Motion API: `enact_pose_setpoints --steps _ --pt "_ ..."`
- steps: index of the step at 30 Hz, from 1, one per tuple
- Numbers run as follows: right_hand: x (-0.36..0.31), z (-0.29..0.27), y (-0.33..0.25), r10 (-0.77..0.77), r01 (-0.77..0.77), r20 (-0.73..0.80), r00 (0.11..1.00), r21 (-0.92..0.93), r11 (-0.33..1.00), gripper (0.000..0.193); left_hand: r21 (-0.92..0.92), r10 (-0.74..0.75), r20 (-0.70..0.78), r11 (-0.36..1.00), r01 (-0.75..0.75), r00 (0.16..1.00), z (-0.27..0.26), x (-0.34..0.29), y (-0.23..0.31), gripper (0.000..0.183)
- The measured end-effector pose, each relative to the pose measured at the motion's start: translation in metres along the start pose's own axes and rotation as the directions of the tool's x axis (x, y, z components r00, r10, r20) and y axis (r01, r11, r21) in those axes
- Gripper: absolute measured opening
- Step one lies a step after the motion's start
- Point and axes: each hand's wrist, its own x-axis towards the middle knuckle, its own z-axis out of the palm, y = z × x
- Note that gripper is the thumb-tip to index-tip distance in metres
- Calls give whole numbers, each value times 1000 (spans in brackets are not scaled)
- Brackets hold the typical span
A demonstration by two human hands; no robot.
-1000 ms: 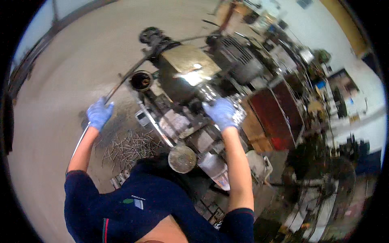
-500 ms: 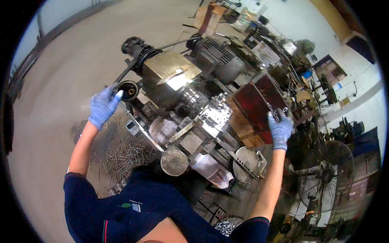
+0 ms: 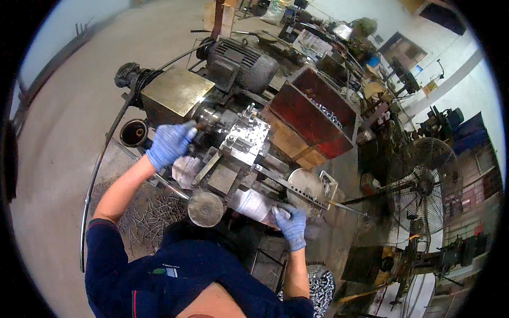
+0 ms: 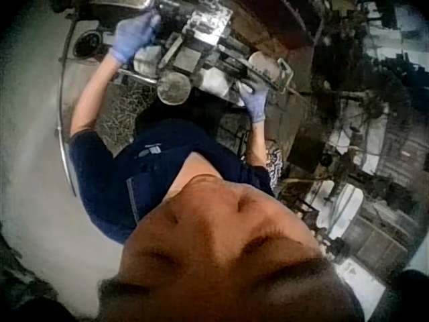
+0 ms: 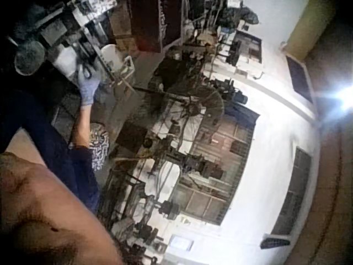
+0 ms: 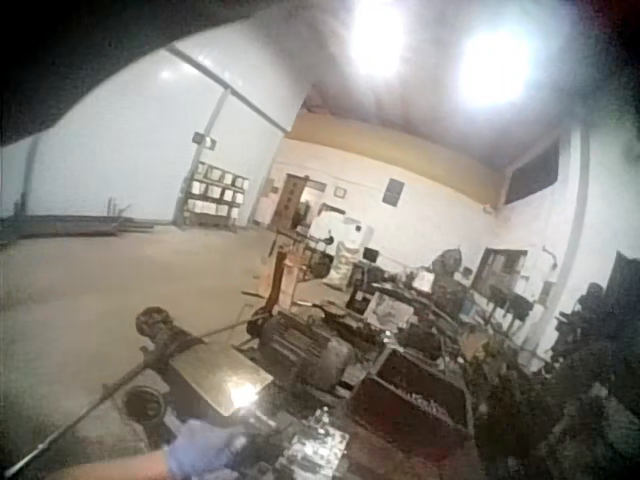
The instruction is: The person operates a manual lathe, using the handles to move the cutting tool against a rotating metal piece and then picking up the finished part and placing it into a pile.
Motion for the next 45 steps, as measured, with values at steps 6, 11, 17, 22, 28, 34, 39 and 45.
enact_pose_setpoints --steps 6,11,17,22,28,34,39,45 --pt "-28 3 46 131 -116 -48 990 244 963 21 -42 -6 5 999 6 1000 47 10 19 20" --pt "-33 1 45 165 -145 -52 985 262 954 16 -13 0 91 1000 1 996 47 13 21 23" --pt "-34 11 56 -15 19 -28 1000 143 989 17 75 156 210 982 -174 965 49 6 11 26" --pt "-37 3 53 76 -65 -41 996 230 971 15 63 142 311 983 -170 940 7 4 11 23" --pt "-48 -23 65 161 -135 -105 981 220 966 18 117 180 -245 981 -156 953 -52 23 -6 24" --pt "-79 -39 105 366 -350 -257 895 105 931 24 135 -132 122 984 115 984 -38 22 -57 32" --pt "-121 -77 104 381 -354 -352 855 142 924 25 -128 -311 103 938 322 945 -64 25 -10 42" --pt "-208 -118 203 630 -725 -572 525 88 683 43 60 -353 191 936 348 916 26 -113 -56 38"
